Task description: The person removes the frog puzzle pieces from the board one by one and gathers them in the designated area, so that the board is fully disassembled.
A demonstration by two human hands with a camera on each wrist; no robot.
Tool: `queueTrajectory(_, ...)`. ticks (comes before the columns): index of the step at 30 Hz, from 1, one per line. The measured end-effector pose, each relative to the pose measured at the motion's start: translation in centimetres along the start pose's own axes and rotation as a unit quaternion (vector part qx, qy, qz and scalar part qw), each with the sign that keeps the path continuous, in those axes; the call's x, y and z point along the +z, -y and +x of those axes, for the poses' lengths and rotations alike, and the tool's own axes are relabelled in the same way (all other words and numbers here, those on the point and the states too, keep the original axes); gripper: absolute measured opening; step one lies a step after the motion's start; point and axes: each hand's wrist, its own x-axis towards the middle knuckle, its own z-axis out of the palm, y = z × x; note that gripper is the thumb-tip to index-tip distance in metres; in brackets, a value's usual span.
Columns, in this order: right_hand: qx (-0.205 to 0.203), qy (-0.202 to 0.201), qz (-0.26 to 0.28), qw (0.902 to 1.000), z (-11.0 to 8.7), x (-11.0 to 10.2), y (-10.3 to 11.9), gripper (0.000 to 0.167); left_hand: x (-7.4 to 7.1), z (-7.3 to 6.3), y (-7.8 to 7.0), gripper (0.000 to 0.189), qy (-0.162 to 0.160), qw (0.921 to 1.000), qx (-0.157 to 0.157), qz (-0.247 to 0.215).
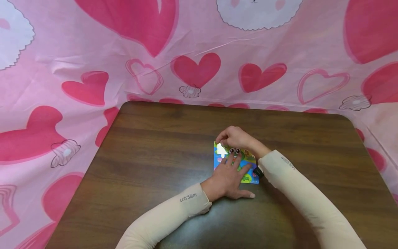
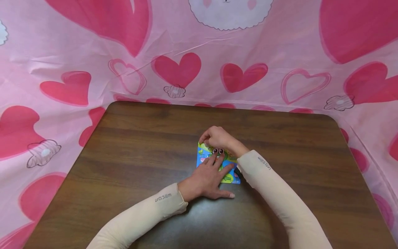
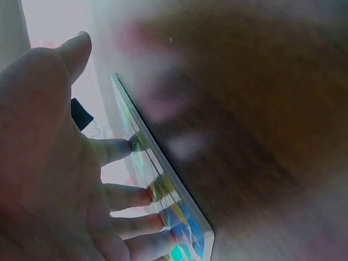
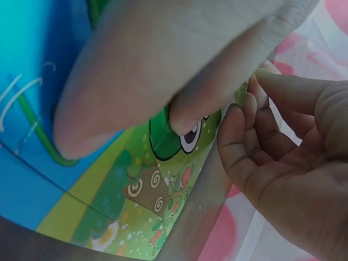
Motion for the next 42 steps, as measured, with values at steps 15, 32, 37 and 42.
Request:
queueTrajectory(15,-0.022,0.019,0.104,0.9942,-0.5,-0.3,-0.5,0.025,-0.5,0.3,-0.3,0.096,0.001,1.0,0.008,0.004)
queueTrajectory(32,0.0,-0.048,0.218,0.9748,-2.6,-2.4,-3.8,0.027,-0.1,0.5,-0.6,0.095,0.003,0.9999,0.013,-0.001)
queueTrajectory(37,0.017,-0.062,0.233,0.9703,-3.6,-3.5,-5.5,0.029,-0.3,0.3,-0.3,0.092,-0.001,0.9999,0.012,-0.012)
queueTrajectory(42,0.034,-0.072,0.231,0.9697,-4.3,-4.2,-7.0,0.03,-0.4,-0.1,0.0,0.09,-0.004,0.9998,0.004,-0.021)
